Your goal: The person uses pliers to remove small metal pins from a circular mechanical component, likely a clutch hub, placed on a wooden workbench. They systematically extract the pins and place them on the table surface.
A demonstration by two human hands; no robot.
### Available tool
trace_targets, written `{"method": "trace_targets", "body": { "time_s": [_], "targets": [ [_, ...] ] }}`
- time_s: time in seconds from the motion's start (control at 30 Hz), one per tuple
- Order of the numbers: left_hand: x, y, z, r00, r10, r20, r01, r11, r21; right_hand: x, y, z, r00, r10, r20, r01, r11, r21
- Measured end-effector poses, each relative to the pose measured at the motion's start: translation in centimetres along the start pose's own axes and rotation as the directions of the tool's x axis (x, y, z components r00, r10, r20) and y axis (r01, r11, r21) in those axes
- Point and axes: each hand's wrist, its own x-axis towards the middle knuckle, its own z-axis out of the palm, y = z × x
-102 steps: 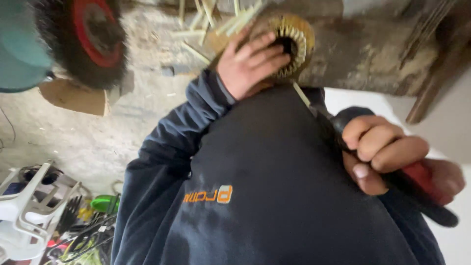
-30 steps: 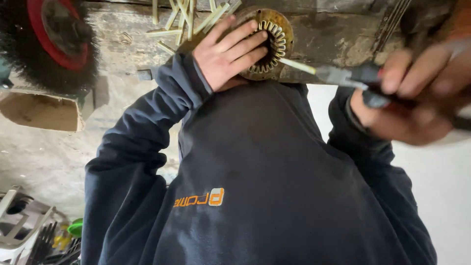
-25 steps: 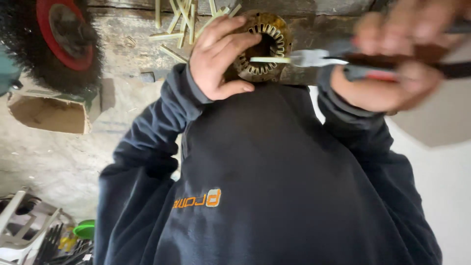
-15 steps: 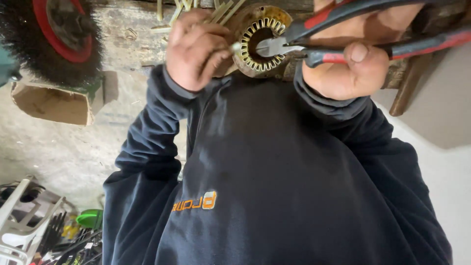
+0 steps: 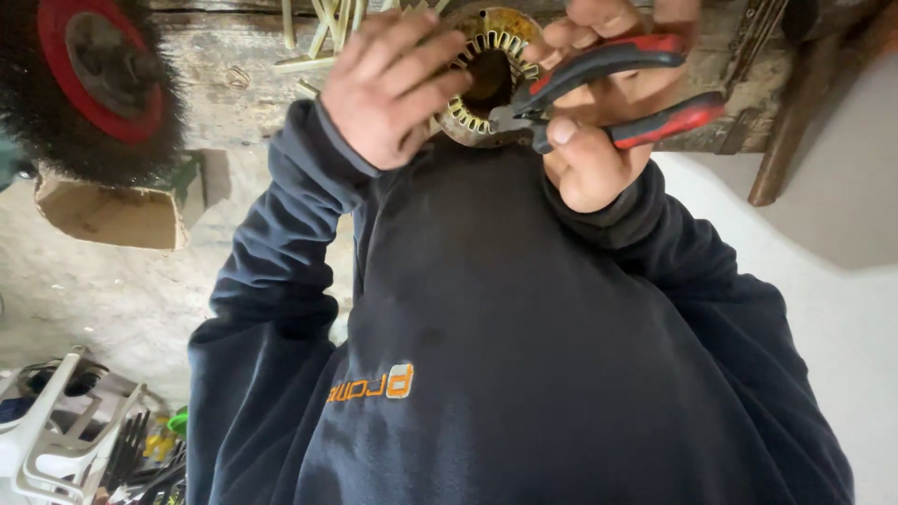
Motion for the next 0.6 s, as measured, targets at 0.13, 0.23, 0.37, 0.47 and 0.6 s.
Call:
{"method": "trace_targets", "body": {
  "time_s": [0.13, 0.23, 0.37, 0.47, 0.6],
  "targets": [
    [0.8, -0.4, -0.1, 0.982, 0.113, 0.151, -0.106, 0.993, -0.056, -0.5, 0.4, 0.3, 1.0, -0.003, -0.003, 0.003, 1.0, 0.006],
    [0.6, -0.7, 0.7, 0.958, 0.174, 0.227, -0.168, 0.985, -0.046, -0.7, 0.7, 0.8, 0.999, -0.033, -0.009, 0.033, 0.999, -0.015],
    [-0.1, -1.1, 1.7, 0.943, 0.255, 0.216, -0.273, 0.96, 0.059, -0.5, 0.4, 1.3, 1.0, -0.028, -0.011, 0.027, 0.999, -0.047],
    [-0.5, -0.8, 2.5, 0.947, 0.275, 0.169, -0.291, 0.953, 0.084, -0.8, 1.1, 0.1, 0.994, -0.074, 0.08, 0.086, 0.984, -0.157],
    [-1.0, 0.2, 3.7, 0.963, 0.253, 0.087, -0.262, 0.958, 0.115, 0.6, -0.6, 1.3, 0.939, -0.19, 0.286, 0.236, 0.963, -0.133]
  ]
}}
